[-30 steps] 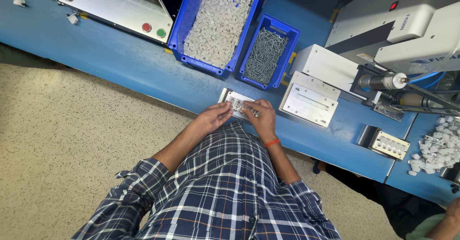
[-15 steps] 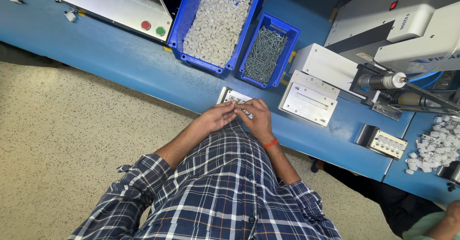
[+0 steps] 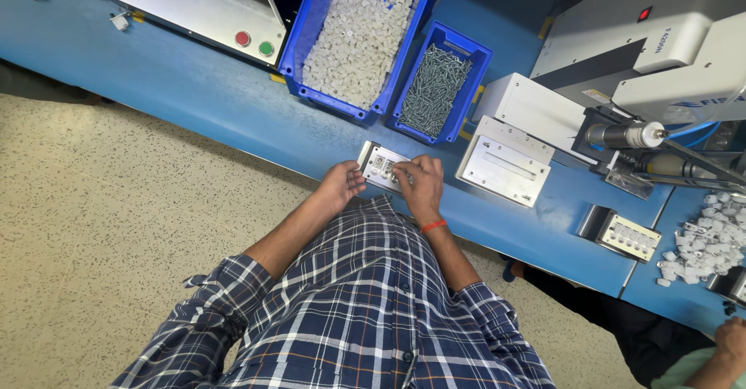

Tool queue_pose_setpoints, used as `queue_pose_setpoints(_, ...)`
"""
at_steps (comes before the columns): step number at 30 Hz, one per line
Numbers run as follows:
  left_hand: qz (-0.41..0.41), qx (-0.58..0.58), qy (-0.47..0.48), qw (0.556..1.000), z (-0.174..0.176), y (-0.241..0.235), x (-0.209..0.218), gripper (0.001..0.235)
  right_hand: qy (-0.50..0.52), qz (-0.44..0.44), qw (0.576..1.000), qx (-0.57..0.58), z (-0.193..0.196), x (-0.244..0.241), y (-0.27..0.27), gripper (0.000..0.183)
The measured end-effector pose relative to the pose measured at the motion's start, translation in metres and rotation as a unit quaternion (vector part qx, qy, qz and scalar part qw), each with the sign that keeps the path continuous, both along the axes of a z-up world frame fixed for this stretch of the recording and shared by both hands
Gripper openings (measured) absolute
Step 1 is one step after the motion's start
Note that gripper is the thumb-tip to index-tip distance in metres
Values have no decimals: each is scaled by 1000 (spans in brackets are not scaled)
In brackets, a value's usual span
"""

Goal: The person assembles small electrical components by hand. They pick white plastic parts and metal pins from blue bins, insert them into a metal jig, and place the jig under a press machine. The person repeats this process for multiple units.

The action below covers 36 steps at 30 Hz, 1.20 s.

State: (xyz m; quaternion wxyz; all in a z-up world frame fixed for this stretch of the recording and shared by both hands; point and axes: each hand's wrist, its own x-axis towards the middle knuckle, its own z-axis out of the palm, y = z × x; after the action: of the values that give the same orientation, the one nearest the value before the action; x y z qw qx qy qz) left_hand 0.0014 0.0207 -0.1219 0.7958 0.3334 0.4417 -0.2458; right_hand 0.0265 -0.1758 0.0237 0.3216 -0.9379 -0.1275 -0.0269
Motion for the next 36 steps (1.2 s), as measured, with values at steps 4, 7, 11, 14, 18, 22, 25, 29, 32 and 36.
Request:
queue_pose_setpoints(4,1,-2,-29,1000,13,8,-4,27,-15,4,999,-35,-14,1,3,12)
queue_pose_setpoints(7,-54,15,-58,997,44,12,-5,39,-14,11,998,-58,-19,4,7,11)
queue_pose_setpoints(11,-148,71,-75,984,86,13,-1,46,-8,17,997,-73,-15,8,10,10)
queue_pose_setpoints(14,-221,115,-130,960,101,11,1,57,34,14,999,-20,-7,8,9,17)
queue_pose_setpoints(18,-267,124,-282,913,103,3,2,66,78,56,992,77,3,4,7,22)
queue_pose_setpoints(22,-329,157,-345,865,106,-3,3,67,117,75,986,96,7,0,9,20)
queue_pose_setpoints(25,-350,187,-350,849,117,-2,7,68,118,76,984,106,9,0,9,19)
queue_pose_setpoints(29,-382,217,-321,839,127,-2,9,67,137,90,981,100,14,0,5,18)
queue_pose_setpoints(32,-370,216,-346,835,126,-1,9,65,133,106,979,109,17,2,5,17)
queue_pose_setpoints(36,-337,224,-416,815,120,1,7,62,125,123,978,113,16,4,6,18)
